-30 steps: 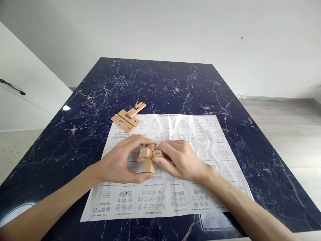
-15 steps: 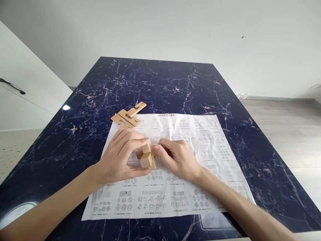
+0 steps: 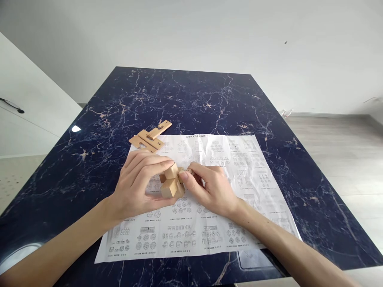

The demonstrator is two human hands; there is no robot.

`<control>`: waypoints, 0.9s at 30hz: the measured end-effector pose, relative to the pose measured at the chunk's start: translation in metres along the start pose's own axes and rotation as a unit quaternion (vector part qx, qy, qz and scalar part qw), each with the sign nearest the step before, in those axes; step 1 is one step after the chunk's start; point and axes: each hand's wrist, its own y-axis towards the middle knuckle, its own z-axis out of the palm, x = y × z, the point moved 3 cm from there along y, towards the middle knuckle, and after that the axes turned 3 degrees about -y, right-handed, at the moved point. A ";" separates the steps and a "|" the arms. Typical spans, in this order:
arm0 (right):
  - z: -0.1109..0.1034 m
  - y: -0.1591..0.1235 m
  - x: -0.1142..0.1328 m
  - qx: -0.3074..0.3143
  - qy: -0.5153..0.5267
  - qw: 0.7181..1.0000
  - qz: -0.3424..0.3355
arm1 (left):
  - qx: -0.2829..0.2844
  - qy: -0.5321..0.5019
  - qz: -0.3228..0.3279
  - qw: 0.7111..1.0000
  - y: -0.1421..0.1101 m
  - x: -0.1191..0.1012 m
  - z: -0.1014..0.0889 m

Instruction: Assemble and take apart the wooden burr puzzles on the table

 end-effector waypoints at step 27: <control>0.001 0.005 -0.012 0.085 0.047 0.987 0.128 | 0.057 -0.081 -0.086 0.991 0.001 0.006 0.003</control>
